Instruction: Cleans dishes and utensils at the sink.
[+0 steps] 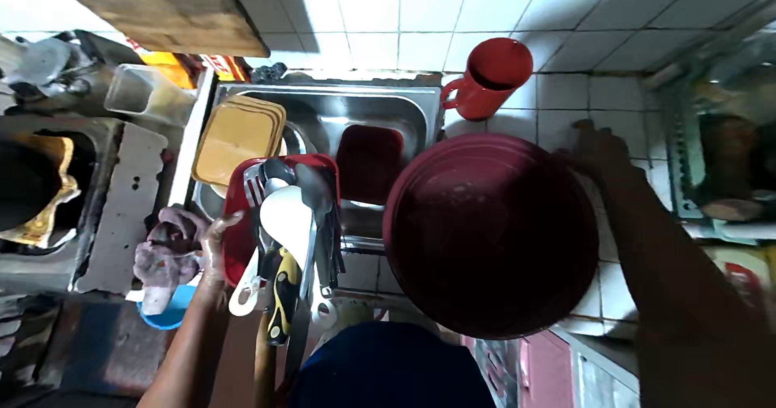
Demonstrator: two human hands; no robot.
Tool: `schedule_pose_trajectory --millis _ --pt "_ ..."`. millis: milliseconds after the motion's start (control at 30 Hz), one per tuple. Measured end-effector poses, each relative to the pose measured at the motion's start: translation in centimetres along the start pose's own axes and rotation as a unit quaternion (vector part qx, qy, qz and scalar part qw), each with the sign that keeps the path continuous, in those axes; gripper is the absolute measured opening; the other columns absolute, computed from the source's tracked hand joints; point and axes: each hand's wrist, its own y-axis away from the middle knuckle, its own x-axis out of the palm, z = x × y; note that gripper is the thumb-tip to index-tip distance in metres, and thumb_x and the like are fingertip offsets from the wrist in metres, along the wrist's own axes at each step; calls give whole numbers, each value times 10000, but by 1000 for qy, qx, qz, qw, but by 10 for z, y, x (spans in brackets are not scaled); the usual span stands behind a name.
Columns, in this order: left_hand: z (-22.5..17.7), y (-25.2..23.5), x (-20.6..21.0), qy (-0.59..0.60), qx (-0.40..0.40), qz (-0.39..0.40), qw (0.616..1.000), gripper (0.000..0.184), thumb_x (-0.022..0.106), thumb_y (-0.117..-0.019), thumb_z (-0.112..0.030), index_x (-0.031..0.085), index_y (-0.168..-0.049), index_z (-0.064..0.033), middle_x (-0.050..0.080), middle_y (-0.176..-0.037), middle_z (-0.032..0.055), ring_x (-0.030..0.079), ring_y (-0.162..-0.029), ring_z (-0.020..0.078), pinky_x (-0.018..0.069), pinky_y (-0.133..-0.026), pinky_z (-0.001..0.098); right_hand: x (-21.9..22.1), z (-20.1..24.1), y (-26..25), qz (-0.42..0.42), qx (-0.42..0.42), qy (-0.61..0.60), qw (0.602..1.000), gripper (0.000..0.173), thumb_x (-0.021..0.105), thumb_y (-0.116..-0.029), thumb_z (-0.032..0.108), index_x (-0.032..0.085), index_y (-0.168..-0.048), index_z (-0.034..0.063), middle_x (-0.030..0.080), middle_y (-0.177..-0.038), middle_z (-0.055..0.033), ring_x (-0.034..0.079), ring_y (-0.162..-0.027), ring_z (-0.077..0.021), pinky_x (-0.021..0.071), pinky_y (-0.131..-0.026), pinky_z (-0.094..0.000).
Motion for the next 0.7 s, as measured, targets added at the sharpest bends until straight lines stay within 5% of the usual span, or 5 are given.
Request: schedule_pose_trajectory --millis 100,200,433,533,700 --pt "1 -2 4 2 11 18 1000 381 298 -1004 -58 634 -909 -211 718 -808 -140 664 -743 -63 567 -684 141 5 16 0 25 -28 104 994 847 702 -956 214 195 -1590 -28 581 -1181 -452 572 -1122 -645 448 -908 -751" --pt "-2 -2 12 6 11 10 1000 363 314 -992 -57 632 -925 -217 727 -815 -154 669 -750 -77 571 -692 134 11 22 -5 21 -62 150 986 804 703 -951 211 246 -1585 22 639 -1075 -401 623 -1045 -606 475 -873 -719" --pt "9 -12 -1 -29 31 24 999 321 317 -1003 -68 614 -988 -186 720 -868 -151 670 -824 -69 569 -761 147 -16 -16 0 8 90 -85 992 987 878 -816 354 322 -1566 35 517 -1349 -422 519 -1223 -621 404 -967 -767" --pt "5 -10 1 -37 35 28 998 323 313 -1014 -81 614 -1000 -196 717 -880 -164 667 -838 -76 569 -775 146 -4 -28 22 2 172 -83 982 1047 919 -760 343 329 -1518 -73 502 -1366 -427 516 -1251 -605 420 -974 -753" --pt "-1 -8 13 -19 21 19 999 350 302 -1005 -58 621 -974 -200 725 -845 -159 678 -792 -68 577 -733 142 9 -13 51 -47 180 -93 978 1012 907 -763 181 303 -1560 26 563 -1293 -414 549 -1205 -609 414 -958 -753"
